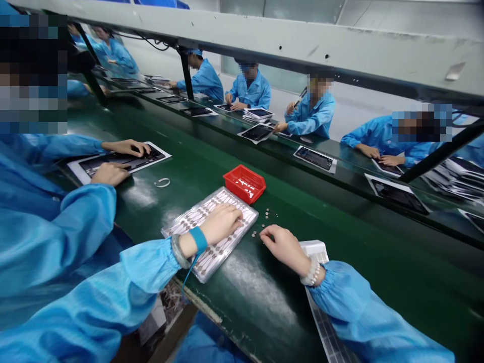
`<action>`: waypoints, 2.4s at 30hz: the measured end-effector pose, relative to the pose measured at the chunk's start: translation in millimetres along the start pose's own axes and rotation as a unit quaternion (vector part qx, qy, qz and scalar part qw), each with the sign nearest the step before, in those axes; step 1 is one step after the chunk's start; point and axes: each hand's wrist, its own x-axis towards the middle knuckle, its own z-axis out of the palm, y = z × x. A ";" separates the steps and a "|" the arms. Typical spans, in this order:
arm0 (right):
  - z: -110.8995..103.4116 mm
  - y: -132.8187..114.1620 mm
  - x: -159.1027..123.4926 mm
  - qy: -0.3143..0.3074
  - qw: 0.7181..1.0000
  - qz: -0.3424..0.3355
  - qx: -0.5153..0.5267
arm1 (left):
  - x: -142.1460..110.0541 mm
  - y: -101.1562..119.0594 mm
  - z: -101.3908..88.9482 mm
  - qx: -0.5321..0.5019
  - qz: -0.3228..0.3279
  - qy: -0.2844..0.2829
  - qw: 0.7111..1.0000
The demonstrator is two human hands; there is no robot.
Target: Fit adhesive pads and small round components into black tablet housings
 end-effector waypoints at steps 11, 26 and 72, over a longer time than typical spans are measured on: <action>-3.6 -1.8 -3.8 0.005 0.992 -0.044 0.120 | 0.0 -8.0 -14.9 -0.057 0.011 0.032 0.998; 17.3 -62.5 28.7 -0.177 0.778 0.142 0.586 | -52.9 15.7 -11.0 0.075 0.096 0.151 0.981; 11.1 -28.2 4.1 0.134 0.982 -0.084 0.105 | -21.8 38.9 -4.9 -0.335 -0.147 0.099 0.925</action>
